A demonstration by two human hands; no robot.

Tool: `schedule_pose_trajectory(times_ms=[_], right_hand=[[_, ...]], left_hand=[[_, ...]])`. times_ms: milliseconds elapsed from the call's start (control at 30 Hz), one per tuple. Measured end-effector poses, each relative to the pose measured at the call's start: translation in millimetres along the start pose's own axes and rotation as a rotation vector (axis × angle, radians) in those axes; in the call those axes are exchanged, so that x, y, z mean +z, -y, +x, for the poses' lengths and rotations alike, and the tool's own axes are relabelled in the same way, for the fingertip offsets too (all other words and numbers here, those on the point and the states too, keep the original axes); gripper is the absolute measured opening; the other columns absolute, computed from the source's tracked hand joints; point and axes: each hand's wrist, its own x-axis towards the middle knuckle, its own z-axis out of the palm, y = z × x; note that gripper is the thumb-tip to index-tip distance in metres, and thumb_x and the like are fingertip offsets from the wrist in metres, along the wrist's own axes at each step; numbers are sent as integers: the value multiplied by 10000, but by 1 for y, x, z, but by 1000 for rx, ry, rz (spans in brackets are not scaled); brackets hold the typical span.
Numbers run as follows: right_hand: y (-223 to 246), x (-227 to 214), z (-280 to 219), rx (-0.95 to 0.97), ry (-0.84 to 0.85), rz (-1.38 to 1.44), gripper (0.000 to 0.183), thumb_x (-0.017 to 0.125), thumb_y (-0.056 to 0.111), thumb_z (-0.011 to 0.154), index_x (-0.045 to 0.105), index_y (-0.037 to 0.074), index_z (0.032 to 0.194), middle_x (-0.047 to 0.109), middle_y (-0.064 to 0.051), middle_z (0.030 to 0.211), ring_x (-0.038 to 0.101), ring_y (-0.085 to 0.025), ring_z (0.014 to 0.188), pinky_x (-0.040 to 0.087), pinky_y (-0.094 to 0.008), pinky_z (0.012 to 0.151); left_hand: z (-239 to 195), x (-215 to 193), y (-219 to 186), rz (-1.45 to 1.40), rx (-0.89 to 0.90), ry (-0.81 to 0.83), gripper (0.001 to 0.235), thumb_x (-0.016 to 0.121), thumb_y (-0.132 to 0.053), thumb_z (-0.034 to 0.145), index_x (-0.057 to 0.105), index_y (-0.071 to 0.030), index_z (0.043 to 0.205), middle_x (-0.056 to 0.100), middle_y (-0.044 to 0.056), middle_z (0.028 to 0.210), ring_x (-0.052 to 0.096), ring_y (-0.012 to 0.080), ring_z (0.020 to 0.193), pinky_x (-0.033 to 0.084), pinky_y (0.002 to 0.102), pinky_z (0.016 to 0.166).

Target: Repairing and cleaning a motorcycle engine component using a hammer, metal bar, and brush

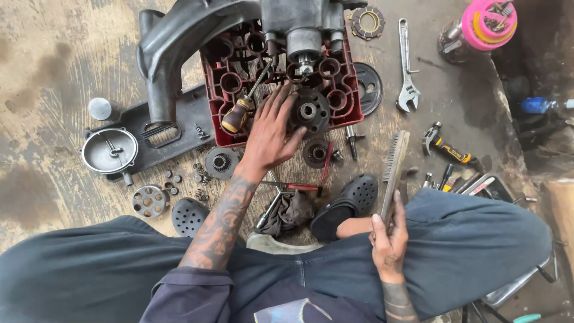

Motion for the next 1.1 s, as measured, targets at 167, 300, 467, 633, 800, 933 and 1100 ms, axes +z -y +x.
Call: schedule_pose_trajectory(times_ms=[167,300,467,633,800,933,1100], right_hand=[[4,-2,10,42,54,29,691,567,172,952,369,176,1613,456,-9,686,349,-84,444,333,-239,410],[9,-1,12,-6,102,-5,680,577,162,942,387,148,1595,365,29,574,356,-96,463,346,-246,446],[10,-2,14,-160,162,-38,648,585,149,945,390,28,1551,453,-141,1595,402,-239,1501,311,-347,1239],[9,-6,12,-193,151,-82,639,593,180,941,419,42,1540,490,-135,1573,445,-244,1475,330,-354,1225],[9,-11,9,-208,150,-92,641,588,185,940,414,41,1541,475,-150,1582,424,-258,1491,315,-363,1236],[6,-13,4,-284,149,-146,629,597,179,940,433,34,1530,491,-153,1570,444,-276,1480,330,-380,1233],[23,-2,-4,-359,169,-228,644,612,204,941,425,74,1544,497,-148,1571,480,-294,1458,365,-390,1210]], left_hand=[[4,-4,0,9,50,97,954,629,-567,960,198,-29,1620,193,190,1709,297,385,1563,330,591,1211],[20,-13,-20,125,10,84,853,549,-595,1000,286,-29,1580,334,183,1652,469,366,1404,403,557,1093],[41,-6,-33,234,26,158,432,713,-255,943,584,-36,1293,634,172,1211,620,353,1053,529,508,865],[44,-10,-35,150,117,267,350,644,-54,933,591,15,1272,657,210,1244,610,345,1097,498,473,991],[42,-3,-31,240,272,353,531,469,203,855,579,34,1346,604,227,1389,579,377,1191,509,468,1029],[36,-11,-28,179,176,255,607,617,-66,892,446,-31,1474,476,226,1532,513,374,1362,395,534,1156],[13,-1,-7,154,40,116,860,343,-646,1020,292,6,1579,304,233,1646,335,386,1512,225,590,1236]])
